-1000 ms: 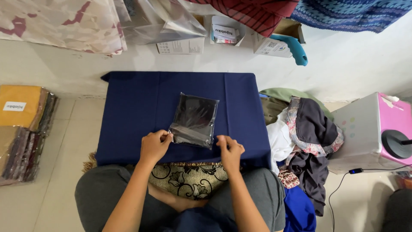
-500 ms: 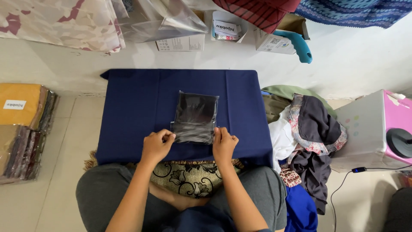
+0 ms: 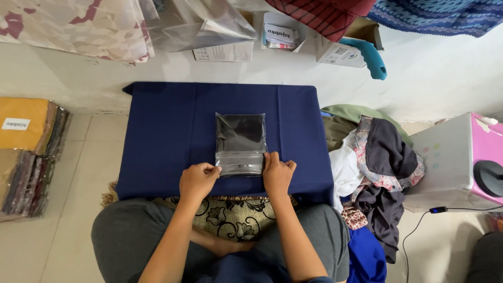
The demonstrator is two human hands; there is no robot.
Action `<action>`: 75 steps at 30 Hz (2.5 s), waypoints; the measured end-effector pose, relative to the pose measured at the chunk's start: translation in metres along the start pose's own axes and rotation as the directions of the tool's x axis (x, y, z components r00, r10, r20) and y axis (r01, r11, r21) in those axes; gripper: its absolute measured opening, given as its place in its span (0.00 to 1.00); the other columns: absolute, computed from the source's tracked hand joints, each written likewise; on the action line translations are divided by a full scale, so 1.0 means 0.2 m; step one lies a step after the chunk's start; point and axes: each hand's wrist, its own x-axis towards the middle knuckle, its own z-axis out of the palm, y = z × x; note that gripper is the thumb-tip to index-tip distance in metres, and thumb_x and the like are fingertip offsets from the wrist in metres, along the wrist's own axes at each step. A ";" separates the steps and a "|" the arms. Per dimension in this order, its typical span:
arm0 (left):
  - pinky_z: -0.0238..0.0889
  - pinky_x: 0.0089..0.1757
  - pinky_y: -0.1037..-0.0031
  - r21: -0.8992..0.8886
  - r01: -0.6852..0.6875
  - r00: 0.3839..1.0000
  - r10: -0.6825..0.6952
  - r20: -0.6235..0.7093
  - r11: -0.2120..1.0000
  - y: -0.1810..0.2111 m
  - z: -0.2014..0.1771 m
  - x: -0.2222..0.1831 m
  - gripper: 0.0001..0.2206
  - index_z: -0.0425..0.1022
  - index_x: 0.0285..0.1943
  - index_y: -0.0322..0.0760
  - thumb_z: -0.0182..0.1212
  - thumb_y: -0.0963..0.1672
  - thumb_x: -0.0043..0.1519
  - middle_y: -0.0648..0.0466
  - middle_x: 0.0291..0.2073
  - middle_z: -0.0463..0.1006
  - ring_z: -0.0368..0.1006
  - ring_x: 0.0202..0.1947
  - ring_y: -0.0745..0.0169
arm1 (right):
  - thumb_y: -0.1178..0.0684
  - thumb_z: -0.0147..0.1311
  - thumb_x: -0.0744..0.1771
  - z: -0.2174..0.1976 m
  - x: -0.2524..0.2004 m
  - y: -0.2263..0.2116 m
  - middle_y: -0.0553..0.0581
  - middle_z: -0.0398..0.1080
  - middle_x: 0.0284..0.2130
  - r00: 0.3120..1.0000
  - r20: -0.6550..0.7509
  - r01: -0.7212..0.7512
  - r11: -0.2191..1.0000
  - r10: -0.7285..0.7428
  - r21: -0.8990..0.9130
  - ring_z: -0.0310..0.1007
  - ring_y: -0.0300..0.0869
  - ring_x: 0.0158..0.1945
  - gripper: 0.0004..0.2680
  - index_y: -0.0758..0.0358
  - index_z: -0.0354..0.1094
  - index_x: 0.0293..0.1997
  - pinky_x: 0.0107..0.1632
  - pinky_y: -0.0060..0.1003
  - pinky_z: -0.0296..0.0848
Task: Folding a black garment and placing it in a plastic bag, then unfolding a white garment and cleaning it with a lint roller.
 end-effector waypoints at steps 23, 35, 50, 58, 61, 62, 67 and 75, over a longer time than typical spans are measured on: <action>0.45 0.67 0.49 0.568 -0.409 0.763 0.609 -0.216 0.714 0.15 0.52 0.53 0.28 0.57 0.79 0.42 0.44 0.54 0.71 0.46 0.76 0.58 0.49 0.75 0.31 | 0.43 0.55 0.69 -0.19 0.28 -0.14 0.51 0.73 0.33 0.996 -0.018 0.084 0.987 -0.083 0.136 0.76 0.45 0.38 0.07 0.50 0.72 0.47 0.49 0.41 0.67; 0.32 0.70 0.53 0.542 -0.407 0.857 0.512 -0.050 0.735 0.22 0.39 0.43 0.31 0.45 0.83 0.48 0.43 0.49 0.67 0.54 0.81 0.42 0.34 0.78 0.37 | 0.39 0.31 0.73 0.07 0.38 -0.30 0.59 0.44 0.77 0.840 0.503 0.073 0.961 -0.203 0.266 0.38 0.56 0.79 0.23 0.58 0.48 0.78 0.74 0.59 0.41; 0.26 0.71 0.55 0.549 -0.394 0.863 0.502 -0.054 0.737 0.17 0.44 0.48 0.31 0.45 0.83 0.48 0.42 0.47 0.67 0.55 0.81 0.41 0.31 0.79 0.40 | 0.39 0.29 0.73 0.12 0.36 -0.28 0.53 0.37 0.79 0.807 0.559 0.055 0.968 -0.188 0.246 0.32 0.52 0.80 0.23 0.53 0.43 0.79 0.75 0.55 0.35; 0.27 0.70 0.55 0.538 -0.388 0.873 0.485 -0.047 0.749 0.17 0.44 0.49 0.30 0.45 0.82 0.49 0.41 0.47 0.67 0.55 0.81 0.41 0.32 0.79 0.41 | 0.39 0.29 0.73 0.12 0.37 -0.27 0.51 0.39 0.78 0.800 0.571 0.045 0.968 -0.183 0.248 0.34 0.51 0.80 0.23 0.51 0.45 0.79 0.75 0.55 0.39; 0.28 0.70 0.55 0.519 -0.391 0.876 0.480 -0.044 0.760 0.17 0.44 0.50 0.29 0.47 0.82 0.48 0.40 0.47 0.68 0.55 0.81 0.43 0.34 0.79 0.40 | 0.41 0.29 0.73 0.13 0.38 -0.26 0.51 0.42 0.78 0.807 0.559 0.056 0.966 -0.192 0.251 0.38 0.50 0.79 0.22 0.51 0.48 0.78 0.75 0.55 0.43; 0.29 0.70 0.54 0.485 -0.399 0.882 0.471 -0.030 0.778 0.18 0.43 0.50 0.29 0.47 0.82 0.48 0.40 0.47 0.68 0.55 0.81 0.44 0.34 0.79 0.40 | 0.41 0.29 0.73 0.14 0.38 -0.26 0.51 0.44 0.77 0.816 0.544 0.056 0.964 -0.194 0.259 0.39 0.51 0.79 0.22 0.51 0.49 0.78 0.74 0.55 0.45; 0.34 0.70 0.52 0.462 -0.431 0.859 0.510 -0.053 0.775 0.13 0.45 0.52 0.29 0.48 0.81 0.48 0.41 0.48 0.68 0.54 0.80 0.46 0.37 0.78 0.38 | 0.42 0.30 0.73 0.17 0.36 -0.21 0.49 0.48 0.76 0.851 0.482 0.044 0.944 -0.207 0.328 0.44 0.50 0.78 0.20 0.50 0.52 0.77 0.73 0.54 0.50; 0.62 0.61 0.64 -0.118 -0.697 0.608 0.495 -0.622 0.708 0.05 0.33 0.56 0.15 0.77 0.63 0.44 0.56 0.44 0.68 0.54 0.61 0.77 0.71 0.63 0.53 | 0.45 0.41 0.73 0.27 0.37 -0.18 0.50 0.52 0.75 0.883 0.428 0.020 0.926 -0.193 0.376 0.49 0.53 0.76 0.20 0.48 0.50 0.78 0.71 0.60 0.54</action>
